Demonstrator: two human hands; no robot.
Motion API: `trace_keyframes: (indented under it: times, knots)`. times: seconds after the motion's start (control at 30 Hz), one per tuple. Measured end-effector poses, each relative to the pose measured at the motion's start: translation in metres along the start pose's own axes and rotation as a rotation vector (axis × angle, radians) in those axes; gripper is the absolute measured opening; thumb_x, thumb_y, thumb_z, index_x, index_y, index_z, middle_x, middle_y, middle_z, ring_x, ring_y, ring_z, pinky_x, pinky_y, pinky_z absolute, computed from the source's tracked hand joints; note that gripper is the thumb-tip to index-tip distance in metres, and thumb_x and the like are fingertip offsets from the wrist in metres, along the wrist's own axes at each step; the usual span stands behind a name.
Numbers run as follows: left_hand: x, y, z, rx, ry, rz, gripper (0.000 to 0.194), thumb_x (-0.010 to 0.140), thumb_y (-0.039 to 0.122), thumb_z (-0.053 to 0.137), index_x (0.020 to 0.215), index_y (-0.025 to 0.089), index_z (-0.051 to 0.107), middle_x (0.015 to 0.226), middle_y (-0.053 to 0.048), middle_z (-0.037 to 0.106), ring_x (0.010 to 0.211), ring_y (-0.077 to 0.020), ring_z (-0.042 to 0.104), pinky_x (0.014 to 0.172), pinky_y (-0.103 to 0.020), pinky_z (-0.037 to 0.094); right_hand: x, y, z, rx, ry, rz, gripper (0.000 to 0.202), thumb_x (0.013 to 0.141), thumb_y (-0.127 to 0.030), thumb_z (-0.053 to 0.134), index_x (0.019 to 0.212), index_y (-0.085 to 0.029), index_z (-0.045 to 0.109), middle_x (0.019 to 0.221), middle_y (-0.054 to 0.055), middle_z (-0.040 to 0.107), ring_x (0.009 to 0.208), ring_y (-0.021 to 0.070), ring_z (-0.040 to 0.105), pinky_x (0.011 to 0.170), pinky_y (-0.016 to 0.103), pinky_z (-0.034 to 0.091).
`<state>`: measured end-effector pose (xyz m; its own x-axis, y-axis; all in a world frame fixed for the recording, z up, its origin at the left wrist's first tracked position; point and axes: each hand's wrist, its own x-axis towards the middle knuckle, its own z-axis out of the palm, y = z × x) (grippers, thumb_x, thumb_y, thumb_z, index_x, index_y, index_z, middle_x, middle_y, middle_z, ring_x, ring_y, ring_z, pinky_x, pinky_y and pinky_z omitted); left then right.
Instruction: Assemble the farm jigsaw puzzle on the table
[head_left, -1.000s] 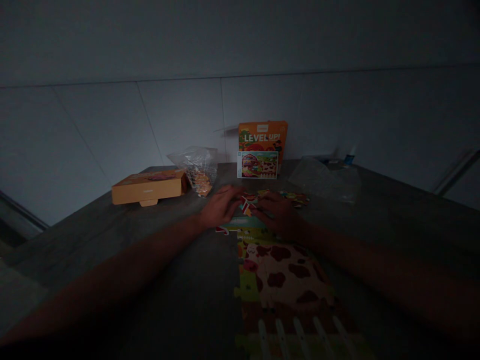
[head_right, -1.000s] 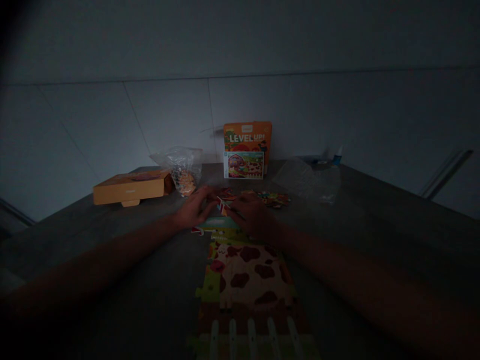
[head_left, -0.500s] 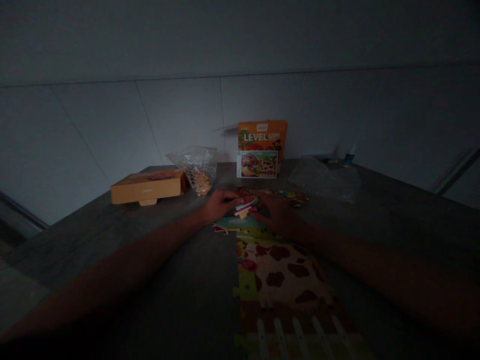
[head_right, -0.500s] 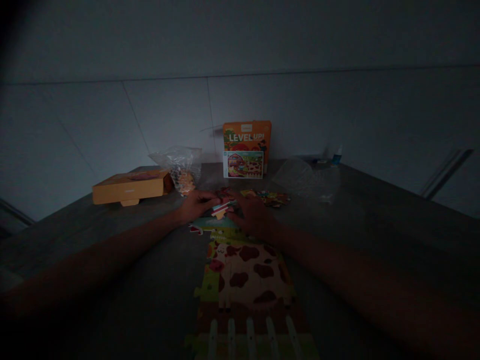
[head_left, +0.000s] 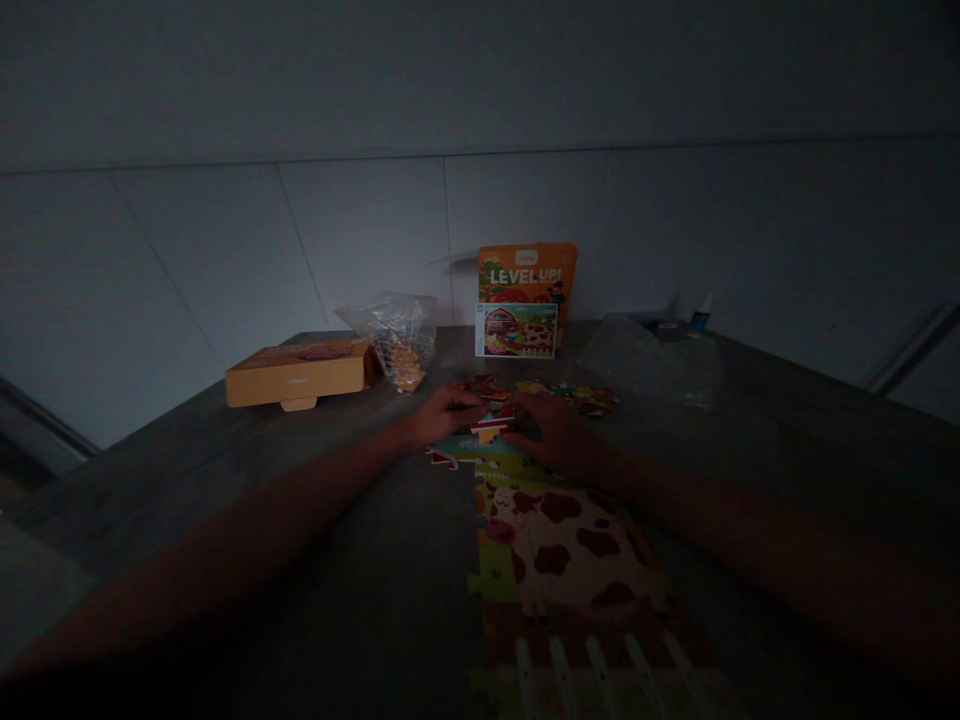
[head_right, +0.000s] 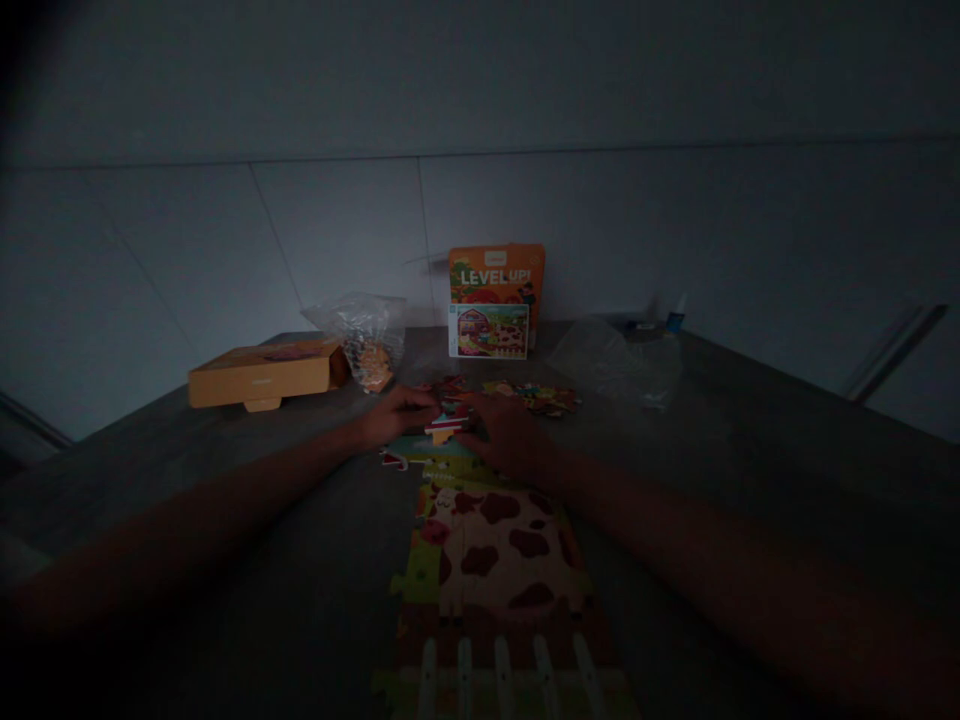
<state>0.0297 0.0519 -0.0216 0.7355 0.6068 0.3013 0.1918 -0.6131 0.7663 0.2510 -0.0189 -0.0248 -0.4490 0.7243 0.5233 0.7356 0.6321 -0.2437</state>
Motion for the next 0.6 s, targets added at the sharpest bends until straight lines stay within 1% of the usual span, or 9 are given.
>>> trace_keyframes:
  times: [0.1,0.17,0.23,0.37,0.6]
  knots:
    - [-0.001,0.0,0.001,0.024,-0.03,-0.008,0.026,0.081,0.037,0.063,0.078,0.011,0.067,0.064,0.0,0.054,0.058,-0.0107,0.046,0.053,-0.021,0.036,-0.001,0.002,0.001,-0.002,0.005,-0.002,0.03,0.085,-0.03,0.064,0.112,-0.018,0.059,0.107,0.01,0.068,0.097,0.0259,0.063,0.087,0.04,0.047]
    - [-0.002,0.002,0.001,0.053,-0.047,-0.009,0.022,0.078,0.03,0.065,0.088,0.012,0.069,0.071,-0.001,0.059,0.062,-0.0113,0.049,0.056,-0.021,0.038,-0.001,0.002,0.001,-0.003,0.002,-0.003,0.028,0.086,-0.031,0.063,0.11,-0.018,0.059,0.104,0.01,0.068,0.095,0.0255,0.063,0.085,0.04,0.047]
    - [-0.002,0.003,0.002,0.084,-0.056,-0.008,0.02,0.076,0.026,0.066,0.089,0.012,0.07,0.071,0.0,0.06,0.062,-0.0112,0.049,0.057,-0.021,0.037,0.0,0.001,0.001,-0.007,-0.007,0.007,0.026,0.085,-0.031,0.063,0.107,-0.017,0.058,0.102,0.011,0.067,0.093,0.0256,0.062,0.083,0.04,0.047]
    - [-0.002,0.004,0.002,0.121,-0.069,-0.008,0.017,0.076,0.023,0.064,0.088,0.012,0.07,0.064,0.002,0.056,0.057,-0.01,0.046,0.054,-0.02,0.035,0.001,-0.001,-0.001,0.004,-0.02,0.018,0.024,0.085,-0.028,0.064,0.105,-0.017,0.057,0.1,0.01,0.067,0.091,0.025,0.062,0.08,0.039,0.047]
    - [-0.003,0.01,0.003,0.142,-0.075,0.002,0.018,0.077,0.021,0.063,0.091,0.012,0.071,0.068,0.001,0.057,0.059,-0.01,0.048,0.054,-0.019,0.036,0.0,-0.003,-0.003,0.026,-0.027,0.021,0.023,0.085,-0.028,0.063,0.104,-0.017,0.056,0.099,0.01,0.066,0.088,0.0239,0.062,0.079,0.037,0.047]
